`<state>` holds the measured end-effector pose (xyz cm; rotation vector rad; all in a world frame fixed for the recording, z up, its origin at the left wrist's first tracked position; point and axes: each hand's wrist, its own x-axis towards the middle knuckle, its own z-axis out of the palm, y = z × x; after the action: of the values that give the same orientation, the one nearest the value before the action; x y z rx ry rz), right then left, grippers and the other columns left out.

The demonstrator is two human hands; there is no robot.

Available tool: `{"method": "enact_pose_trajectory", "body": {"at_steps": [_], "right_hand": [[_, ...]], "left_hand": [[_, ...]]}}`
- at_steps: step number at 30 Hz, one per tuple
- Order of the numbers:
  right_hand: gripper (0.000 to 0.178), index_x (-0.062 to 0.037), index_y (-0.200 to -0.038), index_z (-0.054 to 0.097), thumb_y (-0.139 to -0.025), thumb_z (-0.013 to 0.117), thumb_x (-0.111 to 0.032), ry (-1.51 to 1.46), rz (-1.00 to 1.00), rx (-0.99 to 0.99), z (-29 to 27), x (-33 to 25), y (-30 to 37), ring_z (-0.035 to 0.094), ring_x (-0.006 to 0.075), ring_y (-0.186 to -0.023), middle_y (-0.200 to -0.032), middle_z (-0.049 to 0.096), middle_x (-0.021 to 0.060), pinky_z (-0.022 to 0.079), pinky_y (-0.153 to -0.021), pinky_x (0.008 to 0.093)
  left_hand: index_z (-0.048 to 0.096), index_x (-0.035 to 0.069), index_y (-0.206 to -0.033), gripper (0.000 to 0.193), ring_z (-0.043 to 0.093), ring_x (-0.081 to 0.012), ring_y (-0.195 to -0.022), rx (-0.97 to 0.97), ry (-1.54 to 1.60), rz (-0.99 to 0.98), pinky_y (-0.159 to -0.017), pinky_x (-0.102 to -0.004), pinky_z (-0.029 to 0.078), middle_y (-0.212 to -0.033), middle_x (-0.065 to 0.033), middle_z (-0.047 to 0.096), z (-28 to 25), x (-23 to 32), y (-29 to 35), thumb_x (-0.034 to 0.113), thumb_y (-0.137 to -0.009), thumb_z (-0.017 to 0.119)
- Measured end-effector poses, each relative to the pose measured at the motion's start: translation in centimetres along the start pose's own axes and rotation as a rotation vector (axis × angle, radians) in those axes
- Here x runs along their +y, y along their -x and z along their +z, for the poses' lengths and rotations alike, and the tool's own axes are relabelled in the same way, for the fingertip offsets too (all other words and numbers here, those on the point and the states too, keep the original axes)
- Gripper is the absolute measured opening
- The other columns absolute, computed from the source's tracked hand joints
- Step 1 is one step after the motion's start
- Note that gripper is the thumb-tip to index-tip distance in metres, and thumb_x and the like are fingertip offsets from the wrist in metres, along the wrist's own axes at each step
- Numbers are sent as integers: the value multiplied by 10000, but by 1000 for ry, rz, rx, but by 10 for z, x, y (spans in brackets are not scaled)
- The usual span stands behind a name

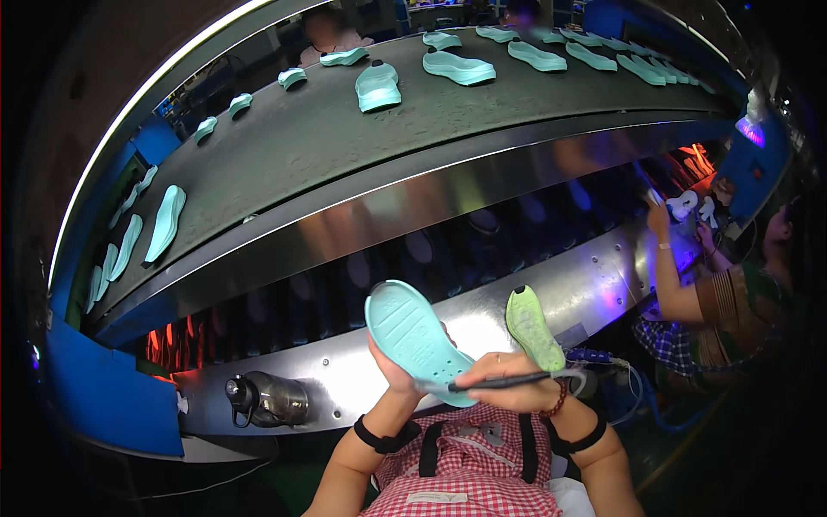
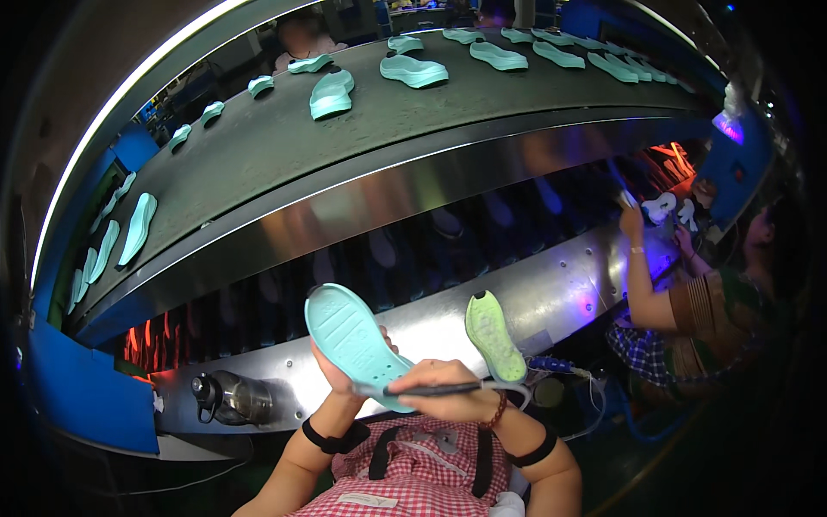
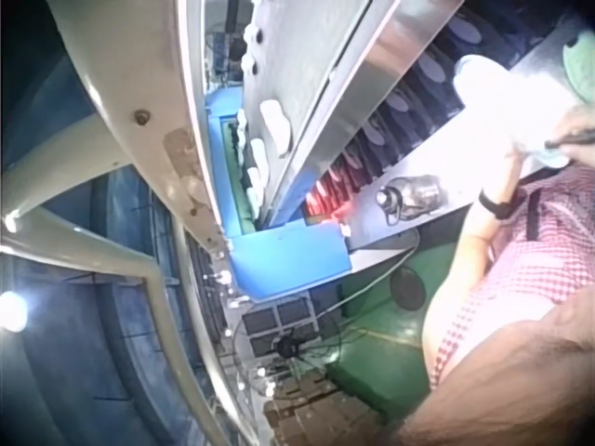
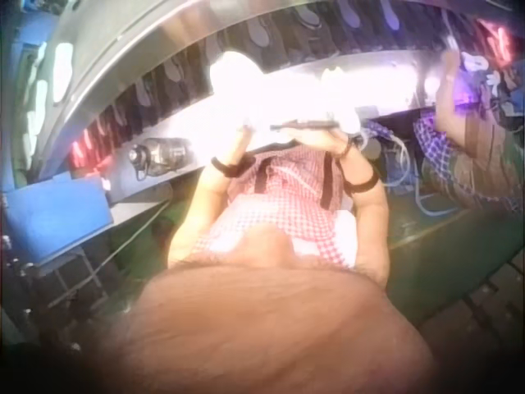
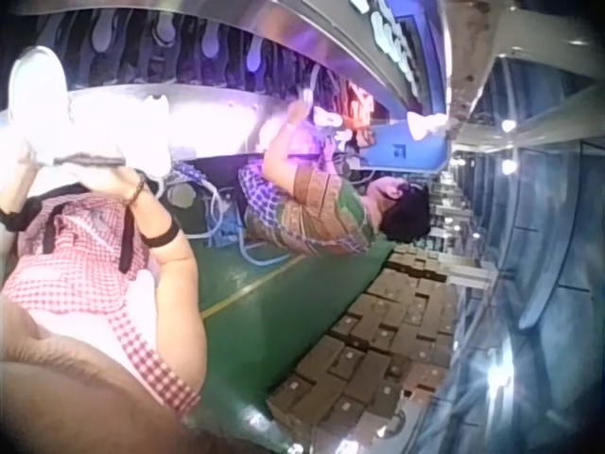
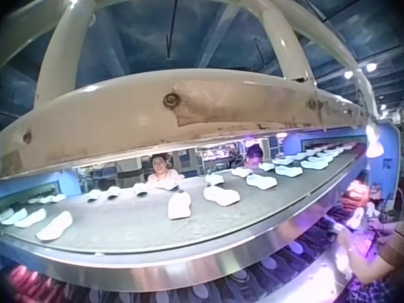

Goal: The worker applies a dark liquid adhesive to the bottom of light blue foam shoe soles using a brush, then places them back onto a conveyor belt.

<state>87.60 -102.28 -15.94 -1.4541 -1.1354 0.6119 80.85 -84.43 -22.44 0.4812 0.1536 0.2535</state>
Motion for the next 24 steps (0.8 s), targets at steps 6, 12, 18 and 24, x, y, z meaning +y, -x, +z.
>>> {"method": "enact_pose_trajectory", "body": {"at_steps": [6,12,18,24], "right_hand": [[238,-41,-945,643,-708,655,-21,-50,128,228,-4,6,7,594,171,-804,-900,631,114,469,-734,273],[237,-34,-947,638,-713,643,-1,-42,-37,79,-11,10,15,594,178,-805,-894,627,104,472,-735,262],[239,-20,-946,636,-708,650,-2,-119,-177,-17,-11,12,17,597,181,-839,-909,631,98,474,-739,267],[252,-16,-951,637,-700,656,5,-87,-14,86,-14,19,20,588,184,-875,-918,633,90,458,-793,281]], "left_hand": [[499,57,-1092,819,560,-293,-751,43,-18,132,-711,-421,455,-897,-170,564,5,6,-4,727,-736,191],[494,49,-1099,845,558,-298,-734,-31,-22,260,-687,-411,454,-898,-177,563,13,11,-6,744,-726,191],[496,49,-1099,870,552,-296,-735,-80,-77,279,-670,-402,447,-911,-177,559,21,19,-4,766,-715,185],[498,41,-1085,877,548,-282,-724,60,-111,277,-664,-390,450,-897,-175,557,24,19,-4,764,-721,162]]}}
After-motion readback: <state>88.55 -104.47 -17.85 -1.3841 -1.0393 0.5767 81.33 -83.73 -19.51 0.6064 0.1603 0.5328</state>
